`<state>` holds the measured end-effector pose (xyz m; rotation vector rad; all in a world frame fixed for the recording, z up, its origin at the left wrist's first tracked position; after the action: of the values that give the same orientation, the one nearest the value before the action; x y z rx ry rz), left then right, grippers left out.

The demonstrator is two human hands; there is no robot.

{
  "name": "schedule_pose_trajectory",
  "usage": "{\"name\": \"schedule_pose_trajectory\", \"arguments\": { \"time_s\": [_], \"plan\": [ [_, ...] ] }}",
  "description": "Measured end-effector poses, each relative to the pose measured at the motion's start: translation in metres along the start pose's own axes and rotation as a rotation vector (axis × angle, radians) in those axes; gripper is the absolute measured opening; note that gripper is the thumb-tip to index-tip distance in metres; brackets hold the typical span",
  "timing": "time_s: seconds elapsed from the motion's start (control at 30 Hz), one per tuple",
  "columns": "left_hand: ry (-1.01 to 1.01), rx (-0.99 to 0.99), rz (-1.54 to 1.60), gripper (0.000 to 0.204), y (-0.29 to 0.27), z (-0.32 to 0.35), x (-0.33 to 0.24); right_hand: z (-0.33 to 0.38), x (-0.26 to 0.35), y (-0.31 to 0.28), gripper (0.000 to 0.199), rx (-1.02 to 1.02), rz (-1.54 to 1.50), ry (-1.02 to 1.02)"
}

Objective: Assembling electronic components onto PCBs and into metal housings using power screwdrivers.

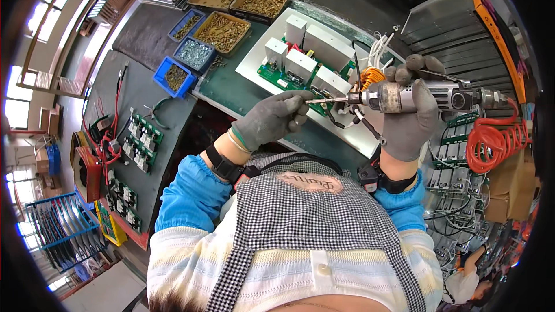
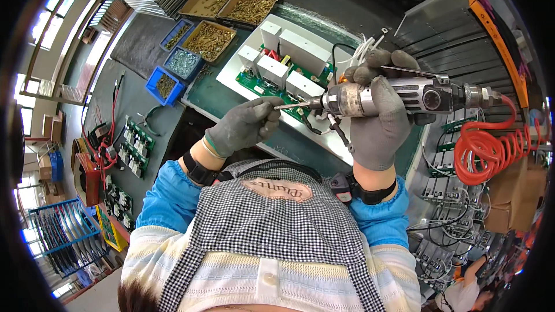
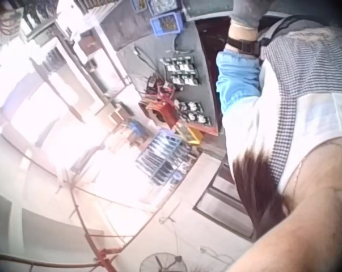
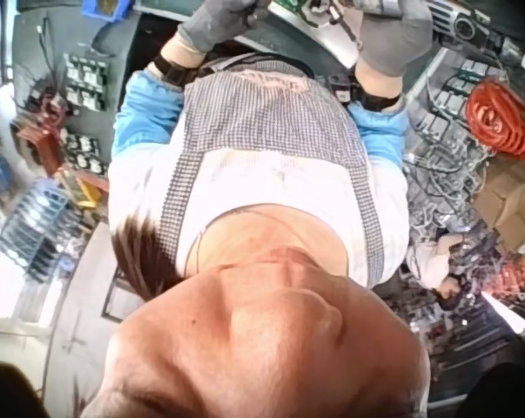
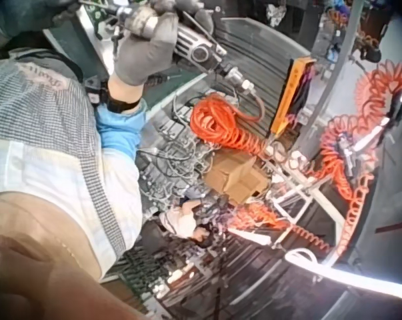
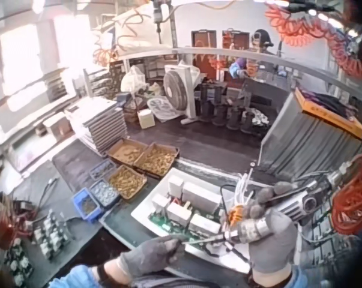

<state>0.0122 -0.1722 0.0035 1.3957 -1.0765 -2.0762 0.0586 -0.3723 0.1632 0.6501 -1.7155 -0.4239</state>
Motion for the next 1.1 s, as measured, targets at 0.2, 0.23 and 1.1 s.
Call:
{"name": "schedule_pose_trajectory", "arguments": {
  "time_s": [0.2,0.23,1.1],
  "plan": [
    [0.04,0.147,0.031,0.051,0.012,-0.007,-0.003,-0.001,-0.002,-0.01,0.037,-0.074,0.002,0.029],
    [0.047,0.127,0.029,0.051,0.011,-0.008,-0.002,-0.002,-0.001,-0.012,0.036,-0.085,-0.003,0.03],
    [-0.42,0.337,-0.636,0.049,0.109,-0.03,0.05,-0.002,0.082,-0.076,0.019,-0.254,-0.175,-0.244]
  ]
}}
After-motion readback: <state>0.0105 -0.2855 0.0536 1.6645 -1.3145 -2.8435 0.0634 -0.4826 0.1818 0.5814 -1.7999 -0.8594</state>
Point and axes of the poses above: each hand's wrist, its own z-axis away from the middle knuckle, its own y-axis out of the palm, x = y × z, the point moved 7 cm from there along -z, towards the middle knuckle, and after that the axes turned 12 degrees about y, right-handed, at the moved point
